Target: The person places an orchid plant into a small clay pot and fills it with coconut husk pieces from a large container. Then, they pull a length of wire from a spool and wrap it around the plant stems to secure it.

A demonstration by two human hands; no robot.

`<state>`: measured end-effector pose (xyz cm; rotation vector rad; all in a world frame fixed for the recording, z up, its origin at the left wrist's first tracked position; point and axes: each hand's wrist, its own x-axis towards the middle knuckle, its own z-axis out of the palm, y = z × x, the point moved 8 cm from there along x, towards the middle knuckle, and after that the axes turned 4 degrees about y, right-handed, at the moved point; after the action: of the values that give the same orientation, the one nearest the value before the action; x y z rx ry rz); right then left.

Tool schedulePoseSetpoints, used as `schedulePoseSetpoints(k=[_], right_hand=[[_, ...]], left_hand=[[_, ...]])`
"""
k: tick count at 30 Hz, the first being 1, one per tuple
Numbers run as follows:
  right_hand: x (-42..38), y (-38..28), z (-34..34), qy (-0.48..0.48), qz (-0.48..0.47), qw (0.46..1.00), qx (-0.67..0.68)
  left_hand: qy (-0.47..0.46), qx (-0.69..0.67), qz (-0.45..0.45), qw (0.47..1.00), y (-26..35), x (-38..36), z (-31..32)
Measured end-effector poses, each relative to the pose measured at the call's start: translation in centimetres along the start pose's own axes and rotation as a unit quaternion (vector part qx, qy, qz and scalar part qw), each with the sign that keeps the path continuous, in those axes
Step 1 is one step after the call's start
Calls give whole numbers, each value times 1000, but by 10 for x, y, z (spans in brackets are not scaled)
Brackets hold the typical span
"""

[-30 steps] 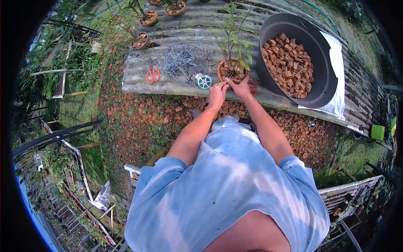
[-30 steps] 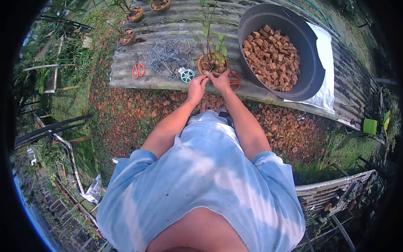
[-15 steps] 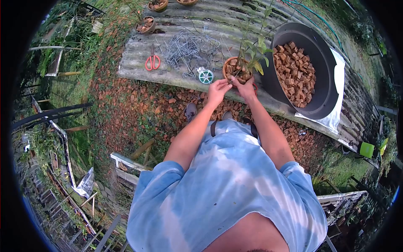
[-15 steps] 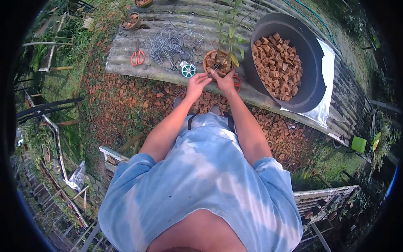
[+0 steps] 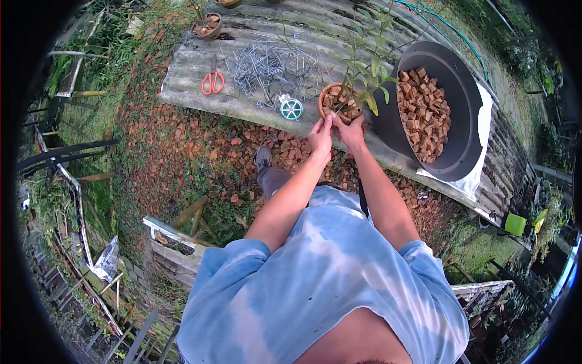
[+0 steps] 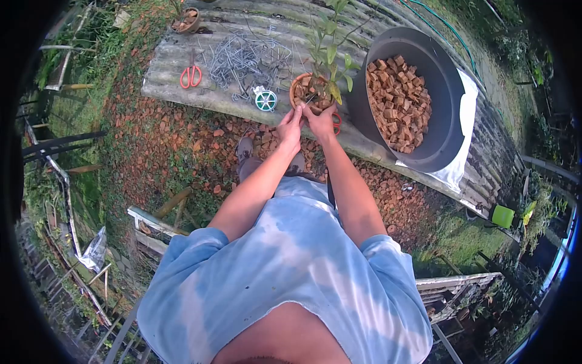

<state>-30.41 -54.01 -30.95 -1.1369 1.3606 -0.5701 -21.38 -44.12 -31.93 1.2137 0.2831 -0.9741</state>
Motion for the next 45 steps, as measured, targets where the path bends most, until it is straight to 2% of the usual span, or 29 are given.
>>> schedulePoseSetpoints(k=[4, 7, 10, 16, 28, 37, 45], right_hand=[[3, 4, -2, 2, 4, 1000, 3], [8, 7, -4, 7, 5, 999, -35], [9, 12, -5, 7, -2, 1000, -26], [-4, -1, -3, -30, 20, 999, -8], [-7, -7, 2, -37, 28, 999, 1], [-5, -5, 1, -23, 16, 999, -32], [-11, -13, -1, -17, -3, 1000, -26]], left_hand=[[26, -36, -1, 999, -4, -4, 4], [7, -13, 12, 1000, -7, 3, 5], [12, -43, 18, 999, -13, 3, 6], [10, -88, -3, 996, -10, -6, 11], [0, -26, 2, 1000, -15, 7, 3], [-16, -31, -4, 999, -22, 11, 1], [17, 6, 32, 999, -27, 18, -6]])
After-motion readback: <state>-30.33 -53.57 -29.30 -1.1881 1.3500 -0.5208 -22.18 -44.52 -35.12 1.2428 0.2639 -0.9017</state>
